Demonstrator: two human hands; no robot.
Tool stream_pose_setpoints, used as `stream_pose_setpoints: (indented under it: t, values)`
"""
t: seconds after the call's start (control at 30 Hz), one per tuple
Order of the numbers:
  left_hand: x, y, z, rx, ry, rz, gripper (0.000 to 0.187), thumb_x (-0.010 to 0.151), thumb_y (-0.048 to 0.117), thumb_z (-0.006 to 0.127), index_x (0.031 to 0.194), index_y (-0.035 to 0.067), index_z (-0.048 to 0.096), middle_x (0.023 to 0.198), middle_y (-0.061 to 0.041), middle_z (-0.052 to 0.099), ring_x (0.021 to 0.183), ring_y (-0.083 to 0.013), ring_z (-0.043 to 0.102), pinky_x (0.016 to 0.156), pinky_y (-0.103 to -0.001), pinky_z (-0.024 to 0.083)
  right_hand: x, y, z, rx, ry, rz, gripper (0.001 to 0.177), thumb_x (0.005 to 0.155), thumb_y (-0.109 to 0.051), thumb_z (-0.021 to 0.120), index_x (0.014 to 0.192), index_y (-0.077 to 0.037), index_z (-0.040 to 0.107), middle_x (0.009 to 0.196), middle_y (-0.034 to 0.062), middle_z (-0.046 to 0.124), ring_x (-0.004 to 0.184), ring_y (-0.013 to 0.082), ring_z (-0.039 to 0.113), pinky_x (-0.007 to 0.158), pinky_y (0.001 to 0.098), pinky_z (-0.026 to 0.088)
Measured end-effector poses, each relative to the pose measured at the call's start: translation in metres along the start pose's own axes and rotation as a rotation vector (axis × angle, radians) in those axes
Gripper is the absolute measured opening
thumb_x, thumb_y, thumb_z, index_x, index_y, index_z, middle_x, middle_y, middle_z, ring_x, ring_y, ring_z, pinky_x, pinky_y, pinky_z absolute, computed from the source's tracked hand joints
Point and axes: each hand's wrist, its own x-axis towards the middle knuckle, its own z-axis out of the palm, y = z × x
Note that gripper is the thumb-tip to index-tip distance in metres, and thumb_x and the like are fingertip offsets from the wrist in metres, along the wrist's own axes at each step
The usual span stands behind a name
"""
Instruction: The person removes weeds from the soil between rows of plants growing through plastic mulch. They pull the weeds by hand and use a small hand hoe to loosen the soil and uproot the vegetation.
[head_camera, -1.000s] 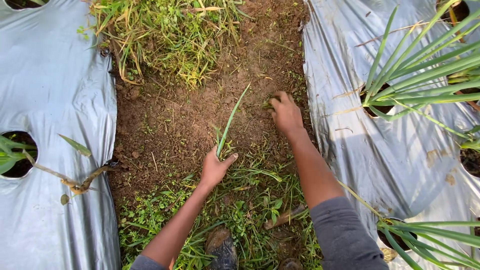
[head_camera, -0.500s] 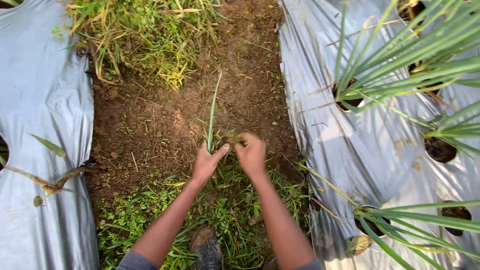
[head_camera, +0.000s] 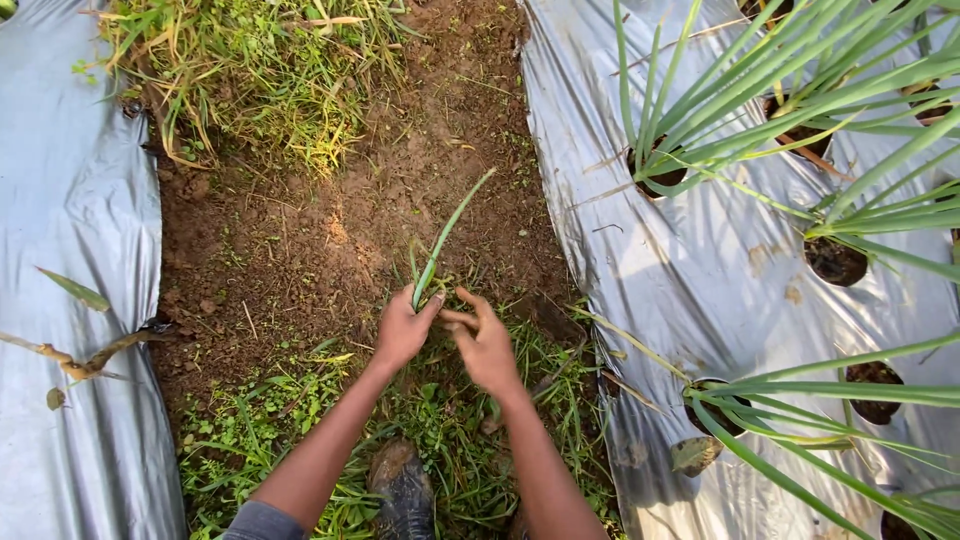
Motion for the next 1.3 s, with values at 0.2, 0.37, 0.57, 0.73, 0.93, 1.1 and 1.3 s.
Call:
stream_pose_setpoints:
  t: [0.2, 0.37, 0.57, 0.73, 0.93, 1.1, 1.3]
  values:
    - [0.018, -0.007, 0.007, -0.096, 0.051, 0.026, 0.053, 0.104, 0.022, 0.062, 0.135, -0.019, 0.050, 0.048, -0.002, 0.054, 0.034, -0.0042, 0.032, 0.035, -0.023, 0.031, -0.002, 0.109, -0.084, -0.458, 0.800, 0.142, 0.031, 0.098, -0.039, 0.074, 0.106, -0.009, 0.074, 0.098, 0.0133, 0.075, 0.096, 0.0320, 0.073, 0.084, 0.0480, 0.056]
    - [0.021, 0.000, 0.003, -0.064, 0.101, 0.034, 0.057, 0.106, 0.019, 0.060, 0.139, -0.023, 0.043, 0.053, -0.004, 0.053, 0.036, -0.0039, 0.033, 0.038, -0.024, 0.033, -0.025, 0.150, -0.115, -0.474, 0.378, 0.564, 0.059, 0.095, -0.063, 0.063, 0.109, -0.007, 0.071, 0.079, 0.0140, 0.072, 0.079, 0.0338, 0.074, 0.070, 0.0546, 0.056]
    - [0.000, 0.015, -0.021, 0.195, 0.096, 0.051, 0.062, 0.101, 0.020, 0.066, 0.141, -0.023, 0.046, 0.054, -0.010, 0.053, 0.044, -0.0126, 0.045, 0.055, -0.035, 0.045, -0.017, 0.134, -0.110, -0.460, 0.389, 0.403, 0.029, 0.096, -0.033, 0.067, 0.079, -0.009, 0.065, 0.055, 0.0075, 0.059, 0.047, 0.0232, 0.059, 0.046, 0.0438, 0.044]
    - [-0.003, 0.006, -0.036, 0.202, 0.162, 0.047, 0.038, 0.103, 0.016, 0.065, 0.126, -0.014, 0.060, 0.049, -0.001, 0.050, 0.035, -0.0080, 0.037, 0.043, -0.025, 0.038, -0.014, 0.060, -0.101, -0.433, 0.406, 0.277, 0.035, 0.093, -0.023, 0.065, 0.109, 0.008, 0.071, 0.078, 0.0259, 0.071, 0.073, 0.0395, 0.072, 0.056, 0.0534, 0.052]
    - [-0.012, 0.038, -0.069, -0.027, 0.354, 0.050, 0.034, 0.106, 0.006, 0.058, 0.136, -0.009, 0.055, 0.072, -0.010, 0.061, 0.040, -0.0090, 0.041, 0.037, -0.023, 0.037, 0.019, -0.001, -0.060, -0.451, 0.498, -0.002, 0.031, 0.084, -0.034, 0.075, 0.087, -0.003, 0.074, 0.088, 0.0242, 0.073, 0.090, 0.0499, 0.070, 0.077, 0.0618, 0.053]
    - [-0.013, 0.001, -0.081, -0.155, 0.823, 0.360, 0.034, 0.109, 0.000, 0.053, 0.143, 0.003, 0.054, 0.083, -0.004, 0.055, 0.053, -0.0067, 0.041, 0.054, -0.021, 0.041, 0.086, -0.039, 0.006, 0.374, 0.430, -0.172, 0.018, 0.101, -0.013, 0.067, 0.102, 0.005, 0.066, 0.073, 0.0105, 0.065, 0.054, 0.0190, 0.065, 0.048, 0.0285, 0.059]
    - [-0.047, 0.032, -0.046, -0.045, 0.938, 0.413, 0.015, 0.105, 0.001, 0.065, 0.118, -0.001, 0.059, 0.083, -0.006, 0.055, 0.066, -0.0155, 0.046, 0.075, -0.031, 0.046, 0.129, -0.006, 0.090, 0.707, 0.015, 0.196, 0.018, 0.105, -0.009, 0.057, 0.123, -0.006, 0.060, 0.087, 0.0115, 0.066, 0.070, 0.0201, 0.074, 0.066, 0.0330, 0.065]
